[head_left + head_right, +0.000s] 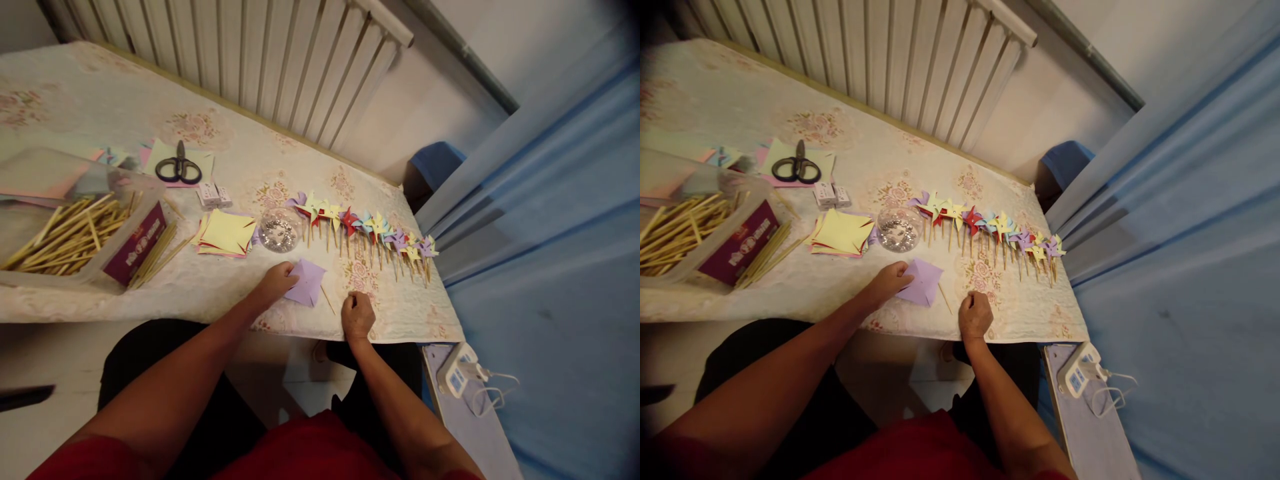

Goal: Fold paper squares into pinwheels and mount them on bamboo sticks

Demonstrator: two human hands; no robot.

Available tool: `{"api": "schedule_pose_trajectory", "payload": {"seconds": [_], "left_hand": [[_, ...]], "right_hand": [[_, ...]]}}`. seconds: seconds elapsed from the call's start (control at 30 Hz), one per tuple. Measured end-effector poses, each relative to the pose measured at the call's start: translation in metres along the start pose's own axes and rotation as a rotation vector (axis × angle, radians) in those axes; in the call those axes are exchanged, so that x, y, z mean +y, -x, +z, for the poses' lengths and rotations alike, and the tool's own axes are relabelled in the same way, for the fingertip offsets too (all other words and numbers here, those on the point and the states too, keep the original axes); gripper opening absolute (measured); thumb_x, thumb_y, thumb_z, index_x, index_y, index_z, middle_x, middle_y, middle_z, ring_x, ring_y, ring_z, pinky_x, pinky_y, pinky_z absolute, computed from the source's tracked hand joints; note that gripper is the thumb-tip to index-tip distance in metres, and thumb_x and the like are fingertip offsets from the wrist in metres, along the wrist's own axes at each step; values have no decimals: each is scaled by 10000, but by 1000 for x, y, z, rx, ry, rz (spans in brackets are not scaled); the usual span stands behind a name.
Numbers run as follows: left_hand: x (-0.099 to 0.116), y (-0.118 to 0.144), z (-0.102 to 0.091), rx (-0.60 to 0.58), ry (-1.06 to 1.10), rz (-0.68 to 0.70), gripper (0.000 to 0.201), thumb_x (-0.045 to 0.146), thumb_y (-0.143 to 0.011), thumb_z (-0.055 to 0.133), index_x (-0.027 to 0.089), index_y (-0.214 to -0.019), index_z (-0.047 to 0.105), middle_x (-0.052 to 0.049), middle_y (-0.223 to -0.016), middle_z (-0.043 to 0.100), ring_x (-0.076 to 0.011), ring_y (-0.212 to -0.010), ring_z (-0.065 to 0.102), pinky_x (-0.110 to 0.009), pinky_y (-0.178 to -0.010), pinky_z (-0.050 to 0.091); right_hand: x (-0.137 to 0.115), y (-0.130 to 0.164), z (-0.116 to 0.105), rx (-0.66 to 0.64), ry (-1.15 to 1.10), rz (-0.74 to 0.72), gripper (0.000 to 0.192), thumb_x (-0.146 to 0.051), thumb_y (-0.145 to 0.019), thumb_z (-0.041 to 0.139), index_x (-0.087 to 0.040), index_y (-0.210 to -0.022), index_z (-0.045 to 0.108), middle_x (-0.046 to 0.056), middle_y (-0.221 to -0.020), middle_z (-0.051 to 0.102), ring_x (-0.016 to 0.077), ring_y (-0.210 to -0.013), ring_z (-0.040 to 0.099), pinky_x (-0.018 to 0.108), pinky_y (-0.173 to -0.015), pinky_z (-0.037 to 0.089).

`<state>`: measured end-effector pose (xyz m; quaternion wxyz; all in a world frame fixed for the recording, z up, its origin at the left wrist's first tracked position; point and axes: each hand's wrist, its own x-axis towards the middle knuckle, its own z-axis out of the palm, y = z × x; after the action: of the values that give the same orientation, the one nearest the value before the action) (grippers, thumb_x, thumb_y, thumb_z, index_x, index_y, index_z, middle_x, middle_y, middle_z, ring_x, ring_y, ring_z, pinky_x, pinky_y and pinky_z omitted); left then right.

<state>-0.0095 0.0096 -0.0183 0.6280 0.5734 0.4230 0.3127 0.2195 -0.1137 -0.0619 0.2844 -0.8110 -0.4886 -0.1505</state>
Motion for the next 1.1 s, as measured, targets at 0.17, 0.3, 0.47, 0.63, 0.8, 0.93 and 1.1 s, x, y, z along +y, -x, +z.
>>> {"api": "schedule_pose_trajectory", "payload": {"seconds": [0.17, 0.3, 0.47, 0.63, 0.8, 0.93, 1.1], "left_hand": [[-1, -2, 0, 25, -45, -6, 153, 256, -684, 562, 201, -672, 419, 67, -591, 416, -91, -534, 378, -231, -496, 263], [-3, -4, 0, 34, -59, -8, 137, 238, -685, 551, 201, -672, 419, 64, -594, 419, -95, -539, 384, -235, -502, 267], [-3, -4, 0, 31, -62, -22, 117, 236, -682, 540, 201, -682, 428, 59, -606, 435, -103, -553, 401, -238, -508, 264], [-1, -3, -1, 49, -72, -10, 141, 242, -668, 547, 205, -664, 411, 62, -601, 417, -98, -549, 378, -240, -510, 256], [-2, -4, -1, 28, -45, -15, 126, 247, -662, 546, 203, -680, 429, 56, -610, 442, -107, -560, 407, -240, -516, 271], [-1, -4, -1, 34, -67, -7, 127, 241, -664, 545, 203, -675, 424, 59, -602, 429, -104, -551, 393, -243, -511, 263], [0, -3, -2, 33, -89, 5, 134, 238, -671, 543, 203, -667, 414, 62, -596, 418, -101, -549, 386, -243, -510, 265]], "right_hand": [[1, 0, 1, -1, -5, 1, 242, -210, -869, 457, -178, -876, 696, 67, -854, 686, 187, -778, 584, 287, -711, 391], [1, 0, 1, -4, -1, 3, 242, -212, -869, 456, -179, -875, 696, 67, -851, 685, 188, -775, 584, 287, -706, 389], [0, 0, 1, 3, -7, -8, 244, -213, -871, 452, -177, -869, 693, 66, -842, 683, 188, -780, 586, 287, -713, 394], [0, 0, 0, 2, -10, -7, 239, -207, -868, 458, -174, -871, 695, 66, -846, 683, 185, -779, 587, 286, -712, 397], [0, 0, -1, -6, -6, -2, 240, -215, -871, 459, -174, -871, 695, 68, -852, 684, 188, -782, 588, 288, -711, 396], [0, 0, -1, -10, -10, 2, 238, -214, -873, 460, -175, -876, 695, 68, -858, 686, 186, -784, 587, 286, -712, 394], [0, 0, 0, -15, -9, 11, 246, -215, -877, 454, -170, -885, 696, 73, -863, 688, 186, -788, 588, 285, -717, 397]]}}
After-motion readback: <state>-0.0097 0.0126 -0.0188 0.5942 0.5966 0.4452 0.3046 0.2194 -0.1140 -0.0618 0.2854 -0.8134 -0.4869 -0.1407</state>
